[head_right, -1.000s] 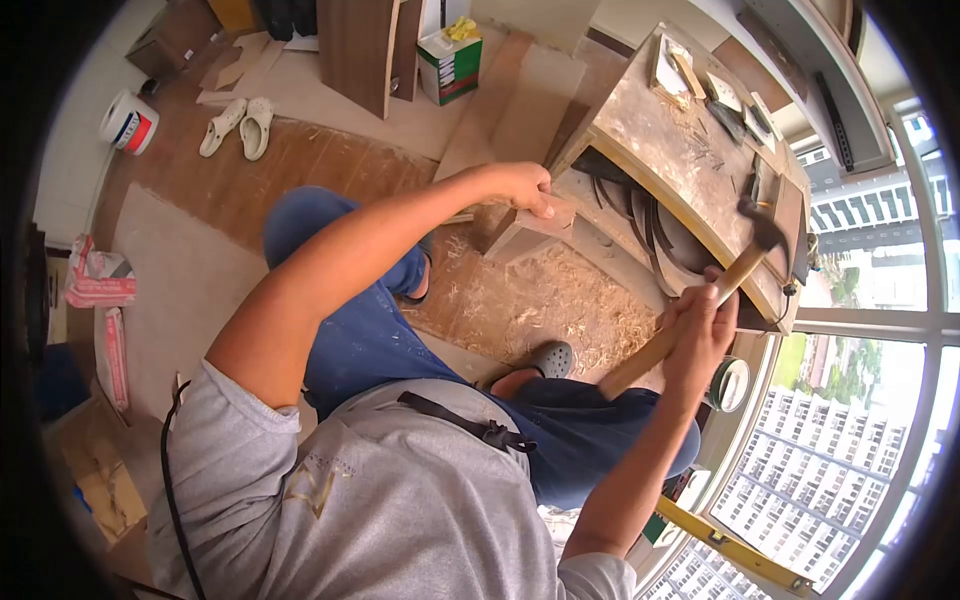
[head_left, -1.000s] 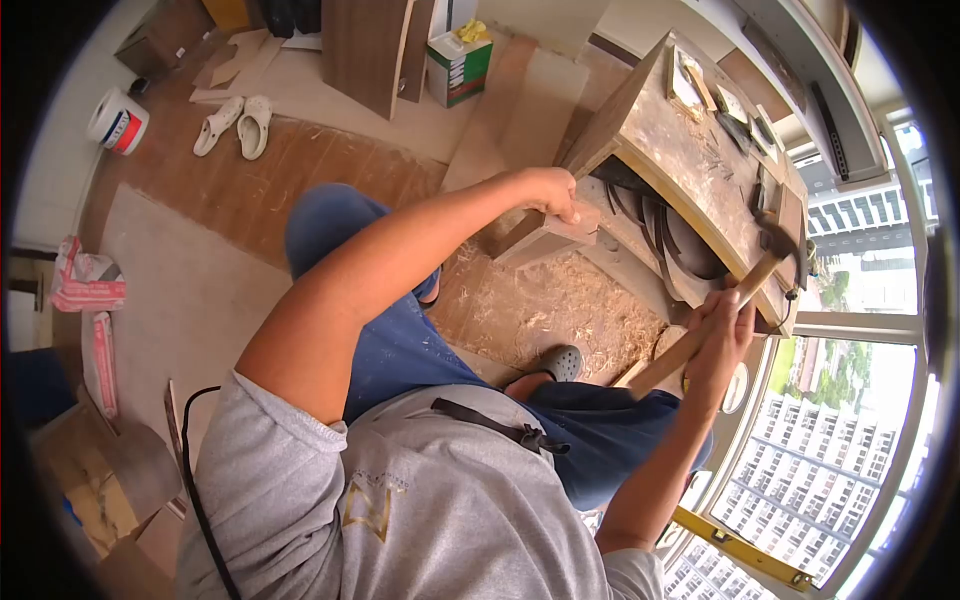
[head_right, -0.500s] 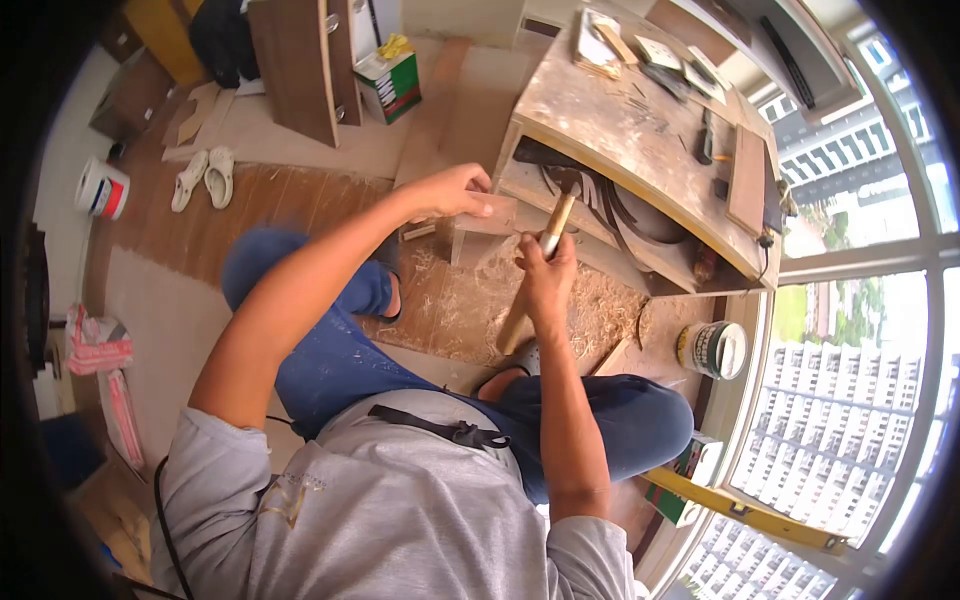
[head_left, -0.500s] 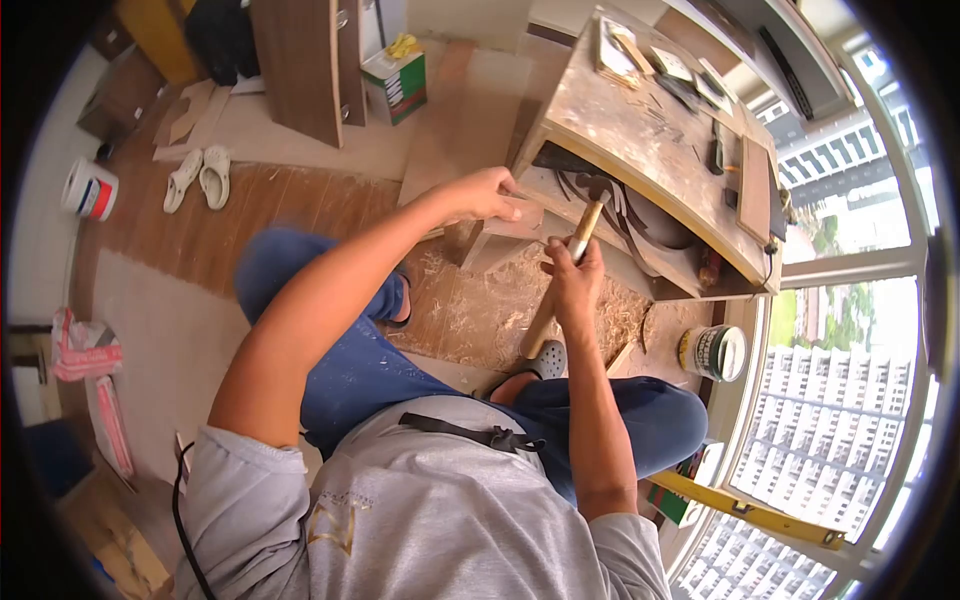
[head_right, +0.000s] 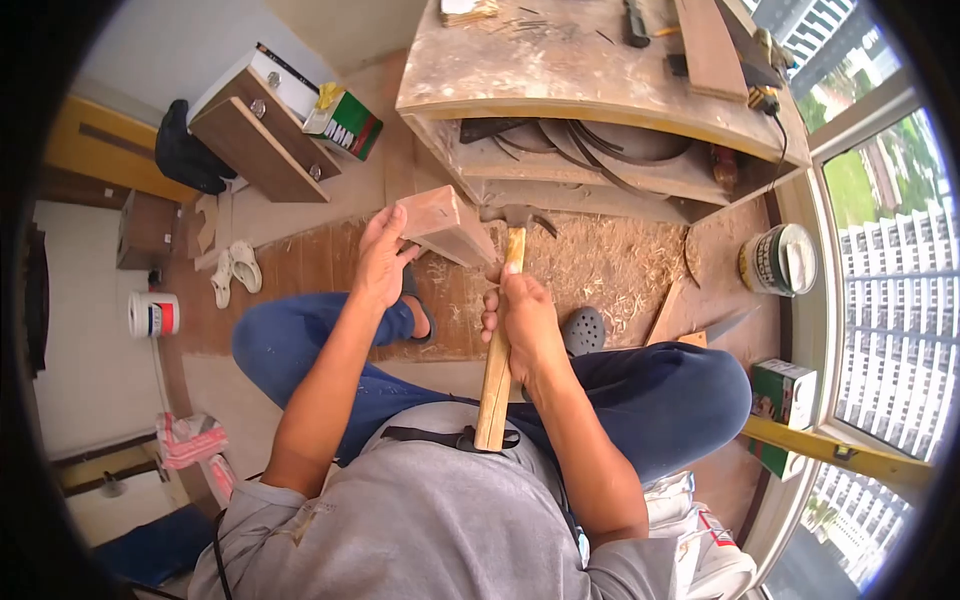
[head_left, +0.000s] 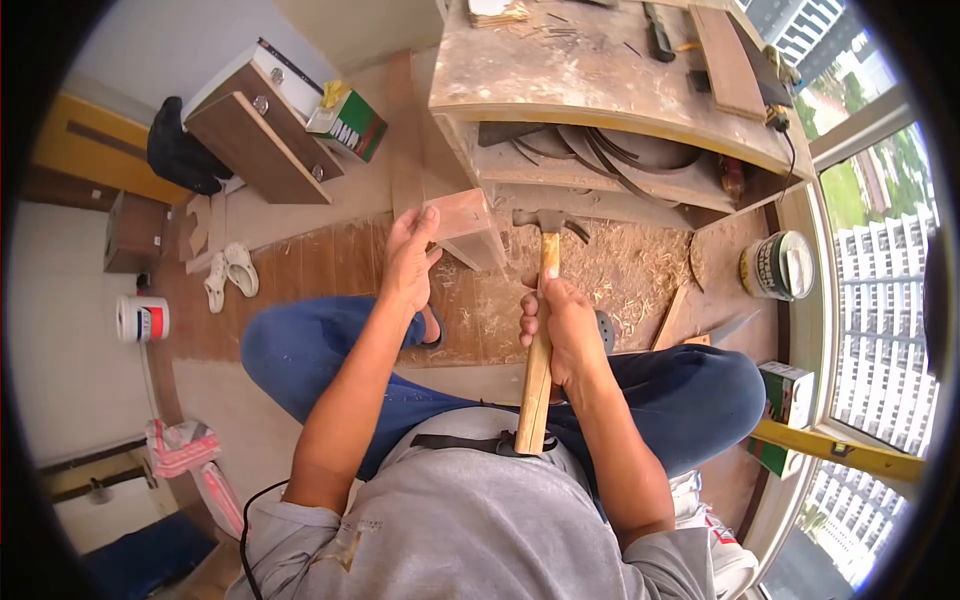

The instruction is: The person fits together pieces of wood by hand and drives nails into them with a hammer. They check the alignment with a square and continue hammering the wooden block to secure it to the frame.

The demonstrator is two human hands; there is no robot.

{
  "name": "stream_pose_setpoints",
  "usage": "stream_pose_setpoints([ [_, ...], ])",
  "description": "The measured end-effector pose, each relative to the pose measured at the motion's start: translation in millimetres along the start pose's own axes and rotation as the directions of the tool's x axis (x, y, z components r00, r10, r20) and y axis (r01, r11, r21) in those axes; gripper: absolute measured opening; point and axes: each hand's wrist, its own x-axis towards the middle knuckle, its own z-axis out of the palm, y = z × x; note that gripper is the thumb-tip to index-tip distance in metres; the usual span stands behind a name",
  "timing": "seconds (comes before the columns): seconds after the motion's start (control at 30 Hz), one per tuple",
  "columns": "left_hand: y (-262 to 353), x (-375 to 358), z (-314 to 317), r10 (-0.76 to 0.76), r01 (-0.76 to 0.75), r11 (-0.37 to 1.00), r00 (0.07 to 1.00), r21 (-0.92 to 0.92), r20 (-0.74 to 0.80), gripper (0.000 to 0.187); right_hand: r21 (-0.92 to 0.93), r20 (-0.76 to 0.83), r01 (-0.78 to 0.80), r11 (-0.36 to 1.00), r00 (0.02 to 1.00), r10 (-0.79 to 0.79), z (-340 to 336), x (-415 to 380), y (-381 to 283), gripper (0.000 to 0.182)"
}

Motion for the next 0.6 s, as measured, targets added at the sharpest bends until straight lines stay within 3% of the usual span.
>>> stream_pose_setpoints([
  [0.03, -3, -6, 14, 0.047, -0.045, 0.999, 0.986, 0.016, -0.157, 0.072, -0.001, 0.011, -0.026, 1.0, 1.0, 0.026, -3, 1, 2, 0.039],
  [0.27, -13, -7, 23, 0.122, -0.112, 0.99, 0.986, 0.083, -0.117, 0.05, 0.039, 0.058, -0.078, 0.996, 0.995, 0.076, -9, 18, 8, 0.034],
  [0.33, -12, -7, 25, 0.114, -0.093, 0.99, 0.972, 0.105, -0.205, 0.042, 0.024, 0.077, -0.111, 0.993, 0.991, 0.109, -9, 17, 11, 0.033],
  [0.53, -11, -6, 28, 0.132, -0.108, 0.986, 0.971, 0.126, -0.198, 0.035, -0.003, 0.106, -0.084, 0.996, 0.991, 0.084, -4, 15, 10, 0.033],
  [0.6, -12, -6, 26, 0.136, -0.11, 0.984, 0.973, 0.143, -0.187, 0.037, -0.099, 0.091, -0.099, 0.99, 0.99, 0.108, 1, 13, 7, 0.033],
])
